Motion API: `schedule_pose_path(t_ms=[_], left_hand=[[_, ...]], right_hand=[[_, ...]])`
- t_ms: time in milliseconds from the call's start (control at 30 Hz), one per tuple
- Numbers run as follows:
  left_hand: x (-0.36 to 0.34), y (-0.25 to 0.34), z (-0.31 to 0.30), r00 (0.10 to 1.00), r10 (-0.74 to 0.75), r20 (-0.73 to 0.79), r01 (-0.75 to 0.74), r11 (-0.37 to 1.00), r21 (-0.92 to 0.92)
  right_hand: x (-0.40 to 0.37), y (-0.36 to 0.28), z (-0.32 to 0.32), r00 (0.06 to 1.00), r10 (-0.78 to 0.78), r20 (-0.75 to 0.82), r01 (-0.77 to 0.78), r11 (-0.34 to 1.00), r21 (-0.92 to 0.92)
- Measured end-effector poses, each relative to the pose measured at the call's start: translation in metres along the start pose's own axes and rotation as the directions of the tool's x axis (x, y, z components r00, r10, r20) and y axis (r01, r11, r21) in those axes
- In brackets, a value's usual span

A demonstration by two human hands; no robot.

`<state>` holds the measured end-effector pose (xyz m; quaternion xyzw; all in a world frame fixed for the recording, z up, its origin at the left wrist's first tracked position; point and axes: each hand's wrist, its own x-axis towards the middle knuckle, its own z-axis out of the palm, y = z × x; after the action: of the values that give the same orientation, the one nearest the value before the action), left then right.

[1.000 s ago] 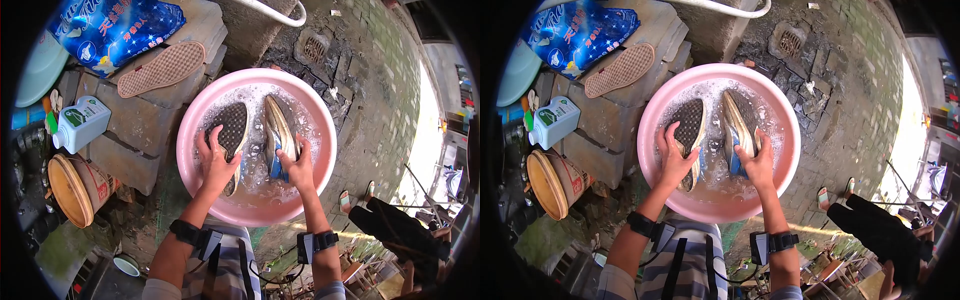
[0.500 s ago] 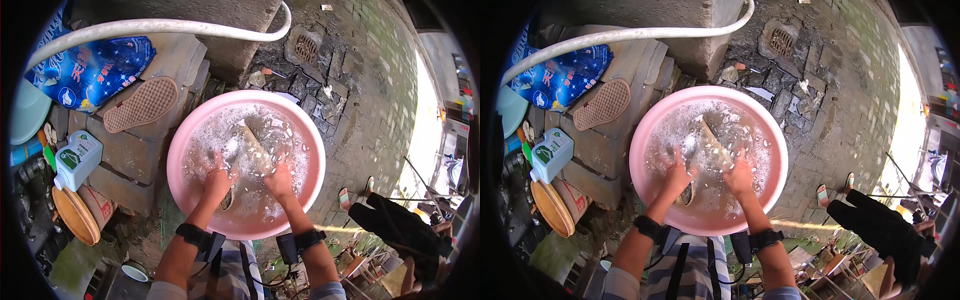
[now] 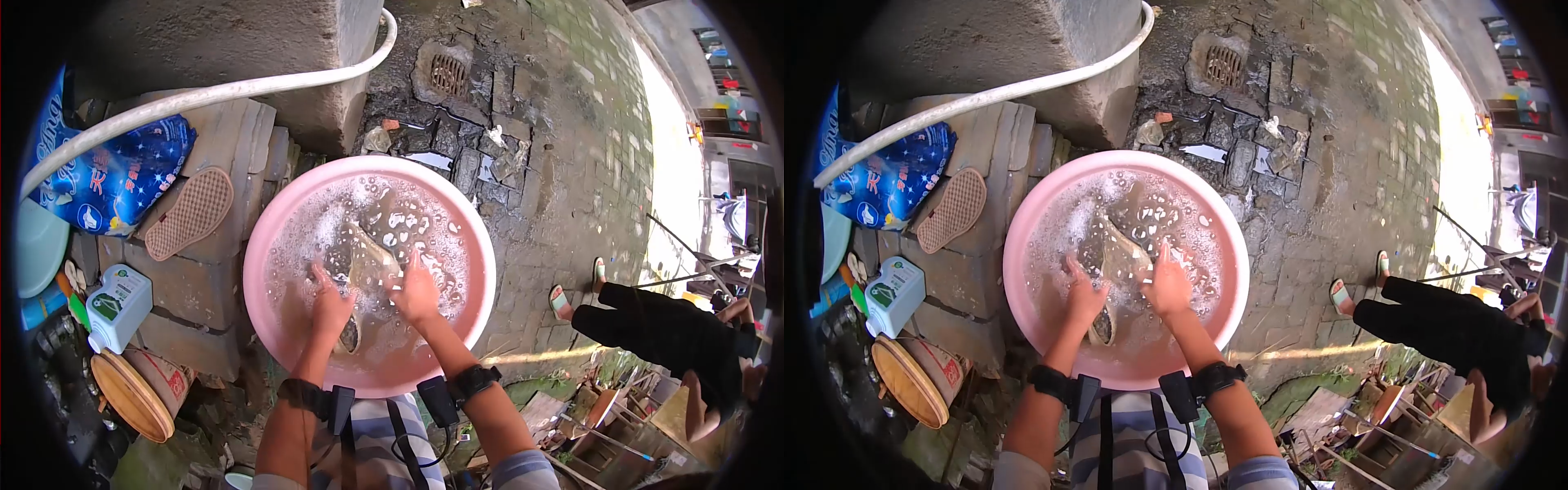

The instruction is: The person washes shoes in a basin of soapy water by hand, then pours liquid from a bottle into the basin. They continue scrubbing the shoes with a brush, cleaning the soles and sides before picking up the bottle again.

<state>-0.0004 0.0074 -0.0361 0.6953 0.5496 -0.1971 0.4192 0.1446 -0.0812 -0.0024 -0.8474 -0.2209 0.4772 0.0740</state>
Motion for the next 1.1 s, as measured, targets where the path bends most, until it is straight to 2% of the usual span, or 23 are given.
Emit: schedule_pose_path(t_ms=[67, 100, 167, 200, 233, 267, 300, 333, 367, 400, 467, 500, 567, 667, 733, 800, 833, 900, 933, 1000, 1100], left_hand=[[-0.004, -0.006, -0.008, 0.987, 0.144, -0.075, -0.155, 0.974, -0.163], [0.001, -0.014, -0.005, 0.989, 0.122, -0.08, -0.134, 0.979, -0.156], [0.01, -0.034, 0.006, 0.887, 0.329, -0.324, -0.414, 0.878, -0.239], [-0.012, -0.01, -0.013, 0.923, 0.227, -0.309, -0.358, 0.799, -0.482], [-0.017, -0.011, -0.015, 0.911, 0.213, -0.354, -0.352, 0.848, -0.396], [-0.019, -0.009, -0.019, 0.885, 0.214, -0.413, -0.358, 0.88, -0.313], [-0.021, -0.006, -0.023, 0.821, 0.288, -0.493, -0.479, 0.818, -0.319], [-0.026, -0.007, -0.024, 0.821, 0.286, -0.494, -0.484, 0.807, -0.338], [-0.031, -0.011, -0.025, 0.825, 0.269, -0.497, -0.476, 0.804, -0.357], [-0.035, -0.01, -0.03, 0.826, 0.255, -0.502, -0.474, 0.796, -0.376], [-0.044, -0.008, -0.04, 0.843, 0.203, -0.499, -0.449, 0.777, -0.442], [-0.046, -0.01, -0.043, 0.86, 0.146, -0.489, -0.416, 0.756, -0.506], [-0.047, -0.014, -0.046, 0.859, 0.131, -0.494, -0.417, 0.739, -0.529], [-0.055, -0.011, -0.051, 0.838, 0.13, -0.53, -0.443, 0.728, -0.523], [-0.068, -0.001, -0.056, 0.706, 0.255, -0.661, -0.535, 0.803, -0.262], [-0.075, 0.006, -0.06, 0.703, 0.291, -0.649, -0.585, 0.756, -0.295], [-0.078, 0.011, -0.062, 0.676, 0.321, -0.663, -0.618, 0.738, -0.272], [-0.084, 0.018, -0.065, 0.624, 0.386, -0.679, -0.662, 0.722, -0.198], [-0.086, 0.019, -0.067, 0.625, 0.386, -0.679, -0.662, 0.723, -0.198], [-0.089, 0.022, -0.068, 0.611, 0.385, -0.692, -0.678, 0.706, -0.205], [-0.095, 0.026, -0.07, 0.61, 0.376, -0.697, -0.669, 0.716, -0.199]], right_hand=[[0.007, 0.014, 0.015, 0.969, -0.079, -0.234, 0.093, 0.994, 0.052], [0.006, 0.014, 0.011, 0.956, -0.118, -0.268, 0.137, 0.989, 0.053], [0.005, 0.015, 0.002, 0.914, -0.199, -0.353, 0.225, 0.974, 0.033], [0.002, 0.017, 0.002, 0.88, -0.244, -0.409, 0.272, 0.962, 0.012], [-0.002, 0.015, 0.0, 0.895, -0.192, -0.402, 0.223, 0.974, 0.031], [0.002, 0.013, -0.006, 0.873, -0.234, -0.428, 0.268, 0.963, 0.019], [-0.003, 0.011, -0.011, 0.832, -0.277, -0.481, 0.362, 0.928, 0.092], [-0.009, 0.011, -0.011, 0.801, -0.296, -0.52, 0.436, 0.884, 0.168], [-0.014, 0.014, -0.016, 0.864, -0.212, -0.456, 0.341, 0.914, 0.221], [-0.015, 0.016, -0.019, 0.851, -0.241, -0.467, 0.406, 0.866, 0.291], [-0.023, 0.019, -0.029, 0.866, -0.294, -0.403, 0.492, 0.644, 0.586], [-0.026, 0.02, -0.034, 0.864, -0.299, -0.404, 0.495, 0.644, 0.583], [-0.032, 0.025, -0.038, 0.942, -0.16, -0.296, 0.331, 0.596, 0.732], [-0.037, 0.035, -0.034, 0.928, -0.154, -0.34, 0.364, 0.58, 0.729], [-0.048, 0.027, -0.036, 0.909, -0.16, -0.386, 0.401, 0.592, 0.699], [-0.064, 0.016, -0.043, 0.857, -0.204, -0.473, 0.468, 0.694, 0.548], [-0.065, 0.016, -0.042, 0.858, -0.205, -0.472, 0.467, 0.694, 0.548], [-0.069, 0.015, -0.042, 0.669, -0.292, -0.683, 0.55, 0.813, 0.191], [-0.074, 0.012, -0.045, 0.67, -0.292, -0.683, 0.55, 0.813, 0.191], [-0.089, 0.003, -0.056, 0.584, -0.385, -0.715, 0.46, 0.882, -0.099], [-0.096, 0.001, -0.067, 0.527, -0.443, -0.726, 0.47, 0.863, -0.185]])
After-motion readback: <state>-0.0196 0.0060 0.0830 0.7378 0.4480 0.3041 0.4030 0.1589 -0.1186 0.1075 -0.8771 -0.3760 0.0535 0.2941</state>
